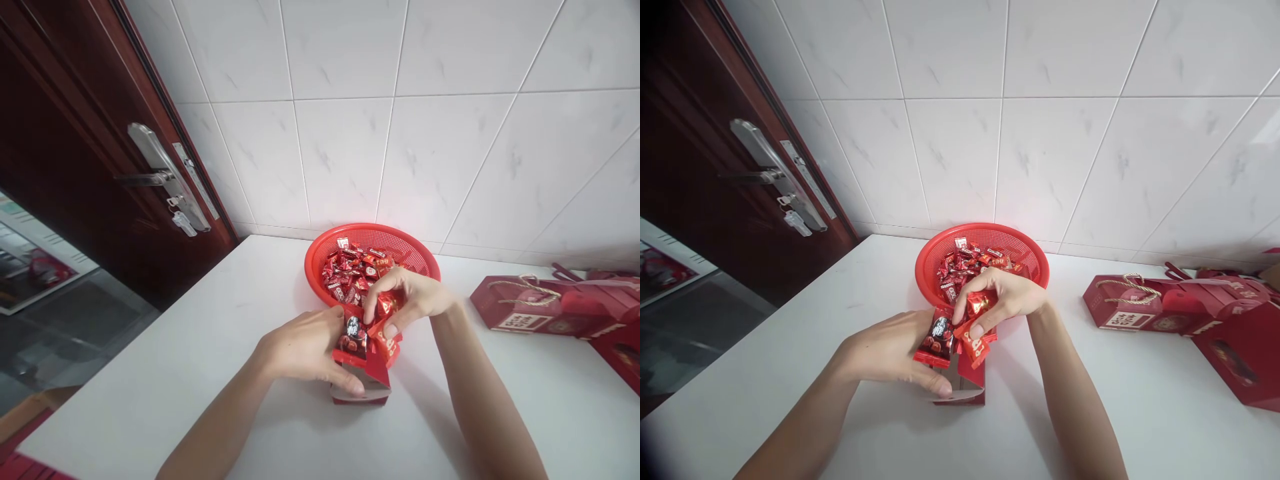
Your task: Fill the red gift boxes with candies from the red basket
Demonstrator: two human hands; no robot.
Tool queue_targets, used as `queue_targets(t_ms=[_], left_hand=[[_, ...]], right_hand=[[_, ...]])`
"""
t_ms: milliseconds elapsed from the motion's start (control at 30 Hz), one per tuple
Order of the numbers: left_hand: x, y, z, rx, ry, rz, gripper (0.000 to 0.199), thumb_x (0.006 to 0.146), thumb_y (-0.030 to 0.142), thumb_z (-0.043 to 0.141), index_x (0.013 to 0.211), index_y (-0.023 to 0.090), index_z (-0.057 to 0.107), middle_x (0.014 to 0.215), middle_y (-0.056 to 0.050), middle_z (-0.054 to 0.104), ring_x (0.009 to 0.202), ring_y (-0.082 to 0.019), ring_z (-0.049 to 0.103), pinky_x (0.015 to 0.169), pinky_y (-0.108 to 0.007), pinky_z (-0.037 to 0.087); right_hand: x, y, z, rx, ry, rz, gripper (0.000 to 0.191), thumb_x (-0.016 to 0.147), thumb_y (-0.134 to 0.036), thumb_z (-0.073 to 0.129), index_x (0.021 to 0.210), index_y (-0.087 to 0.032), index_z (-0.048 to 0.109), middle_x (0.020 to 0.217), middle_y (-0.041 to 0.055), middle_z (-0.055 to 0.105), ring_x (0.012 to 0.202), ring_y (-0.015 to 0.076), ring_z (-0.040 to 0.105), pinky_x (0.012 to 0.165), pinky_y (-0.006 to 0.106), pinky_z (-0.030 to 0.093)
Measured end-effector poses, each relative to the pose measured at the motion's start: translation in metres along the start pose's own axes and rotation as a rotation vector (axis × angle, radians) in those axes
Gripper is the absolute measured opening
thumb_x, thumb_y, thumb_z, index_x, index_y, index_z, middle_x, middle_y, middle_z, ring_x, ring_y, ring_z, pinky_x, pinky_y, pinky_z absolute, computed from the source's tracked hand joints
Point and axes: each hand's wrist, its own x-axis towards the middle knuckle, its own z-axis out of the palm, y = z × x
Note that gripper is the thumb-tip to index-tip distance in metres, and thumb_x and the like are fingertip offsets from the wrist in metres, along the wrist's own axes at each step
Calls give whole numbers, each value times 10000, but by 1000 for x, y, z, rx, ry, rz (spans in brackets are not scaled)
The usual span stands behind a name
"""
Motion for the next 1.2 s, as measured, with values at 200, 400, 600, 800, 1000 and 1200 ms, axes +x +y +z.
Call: queue_targets(t_ms=[200,400,600,800,1000,1200], left_hand=[[2,0,1,128,-17,54,542,676,476,858,1159,315,670,1216,7,655,1015,-248,662,760,-277,485],[1,-1,2,180,-34,-99,603,683,563,812,1182,273,634,1208,-27,637,1072,-275,631,804,-309,482],[0,0,3,260,-32,-136,589,725,599,751,1148,209,625,1190,-61,639,1063,-295,621,777,-315,467],[-1,3,2,287,-49,-126,488,731,563,748,1042,212,614,1087,-44,652,948,-268,643,700,-308,457],[-3,3,3,281,-31,-130,488,724,543,750,1077,233,617,1095,-39,664,996,-285,650,747,-317,478],[-3,2,5,273,-37,-161,534,714,573,732,1112,231,630,1128,-56,666,1013,-300,647,770,-334,490]], right_hand=[[9,5,4,-10,-90,69,384,634,-323,955,912,-114,793,740,8,733,642,97,648,591,184,520],[-11,-9,-3,-81,-68,169,407,636,-344,949,921,-103,787,744,32,743,652,121,660,608,213,526],[-26,-26,-2,-254,-4,314,301,741,-375,865,865,-115,775,678,-1,695,603,104,585,591,222,478],[-8,-27,17,-426,-13,400,174,755,-284,812,821,-129,767,706,-12,692,647,119,587,617,232,442],[-4,-27,25,-532,-38,424,75,767,-188,754,826,-145,733,701,-31,644,664,121,546,607,238,381],[-4,-29,28,-591,-32,479,92,785,-187,742,753,-164,658,568,-72,493,555,102,417,531,255,269]])
